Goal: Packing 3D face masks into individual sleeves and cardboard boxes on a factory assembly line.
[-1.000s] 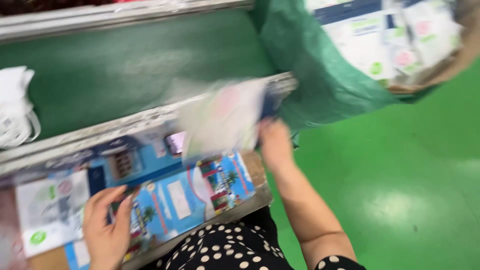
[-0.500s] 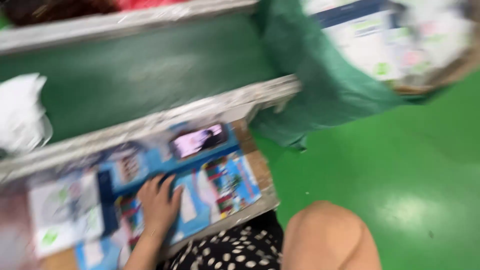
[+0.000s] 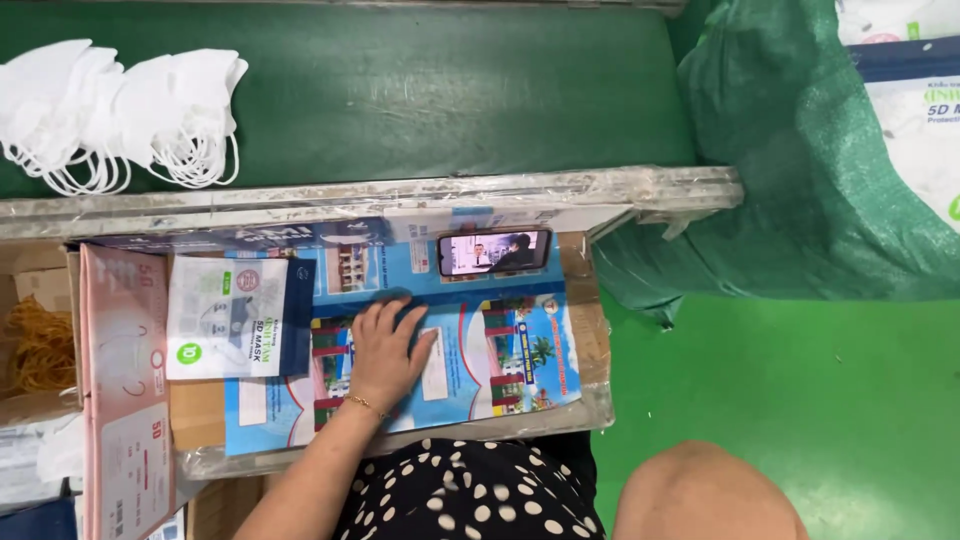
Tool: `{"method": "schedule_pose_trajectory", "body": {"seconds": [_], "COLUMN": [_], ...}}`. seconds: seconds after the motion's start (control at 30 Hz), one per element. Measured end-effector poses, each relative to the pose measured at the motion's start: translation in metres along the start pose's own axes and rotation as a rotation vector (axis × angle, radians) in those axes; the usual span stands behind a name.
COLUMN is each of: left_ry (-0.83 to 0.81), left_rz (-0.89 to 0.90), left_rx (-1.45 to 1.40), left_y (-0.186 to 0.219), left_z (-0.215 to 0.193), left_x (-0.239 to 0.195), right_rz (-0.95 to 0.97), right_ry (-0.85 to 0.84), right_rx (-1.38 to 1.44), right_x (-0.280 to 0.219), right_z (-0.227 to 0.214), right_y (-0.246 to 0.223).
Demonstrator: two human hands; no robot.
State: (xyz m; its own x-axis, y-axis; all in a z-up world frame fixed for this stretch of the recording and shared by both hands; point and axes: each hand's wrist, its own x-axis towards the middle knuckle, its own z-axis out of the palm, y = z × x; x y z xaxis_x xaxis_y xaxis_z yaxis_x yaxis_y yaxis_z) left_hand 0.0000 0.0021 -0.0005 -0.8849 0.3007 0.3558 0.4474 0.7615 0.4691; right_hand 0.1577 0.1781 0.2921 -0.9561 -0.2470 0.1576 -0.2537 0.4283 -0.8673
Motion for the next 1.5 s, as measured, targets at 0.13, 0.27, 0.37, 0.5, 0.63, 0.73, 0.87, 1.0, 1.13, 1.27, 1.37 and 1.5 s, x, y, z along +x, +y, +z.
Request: {"method": "schedule_pose_trajectory", "body": {"seconds": [0.13, 0.27, 0.37, 0.5, 0.63, 0.73, 0.87, 1.0, 1.13, 1.27, 1.37, 1.5], "left_ry": [-0.015, 0.004, -0.034, 0.019, 0.033, 0.147, -0.051, 0.033, 0.09, -0.053, -0.011, 0.021], "left_rz": [-0.007, 0.047, 0.014, 0.011, -0.029, 0.055, -0.047, -0.006, -0.019, -0.11, -0.086, -0.062], "left_rx": [-0.012, -0.047, -0.022, 0.02, 0.047, 0.02, 0.102, 0.087, 0.063, 0.039, 0.002, -0.018], "left_y": [0.0, -0.002, -0.003, -0.019, -0.045, -0.069, -0.112, -0.13, -0.032, 0.001, 0.006, 0.007], "left_z": [-0.002, 0.001, -0.001, 0.018, 0.05, 0.071, 0.122, 0.142, 0.04, 0.001, -0.008, -0.007], "left_x": [0.005, 0.005, 0.002, -0.006, -0.019, -0.028, -0.08, -0.085, -0.015, 0.009, 0.013, 0.011], "right_rz": [0.031, 0.109, 0.163, 0.693, 1.109, 1.038, 0.945, 0.888, 0.868, 0.851, 0.803, 0.745], "right_ry": [0.097, 0.287, 0.333, 0.312, 0.251, 0.374, 0.296, 0.263, 0.112, -0.008, -0.022, 0.012], "right_rx": [-0.255, -0.599, -0.757, -1.226, -1.113, -1.036, -0.993, -0.914, -0.824, -0.705, -0.638, -0.909], "right_x": [0.024, 0.039, 0.094, 0.115, 0.168, 0.19, 0.222, 0.213, 0.192, 0.167, 0.171, 0.159], "right_z": [-0.048, -0.156, -0.29, -0.414, -0.419, -0.461, -0.501, -0.585, -0.619, -0.586, -0.552, -0.479], "right_y": [0.041, 0.093, 0.142, 0.29, 0.411, 0.471, 0.503, 0.519, 0.543, 0.555, 0.519, 0.388]}}
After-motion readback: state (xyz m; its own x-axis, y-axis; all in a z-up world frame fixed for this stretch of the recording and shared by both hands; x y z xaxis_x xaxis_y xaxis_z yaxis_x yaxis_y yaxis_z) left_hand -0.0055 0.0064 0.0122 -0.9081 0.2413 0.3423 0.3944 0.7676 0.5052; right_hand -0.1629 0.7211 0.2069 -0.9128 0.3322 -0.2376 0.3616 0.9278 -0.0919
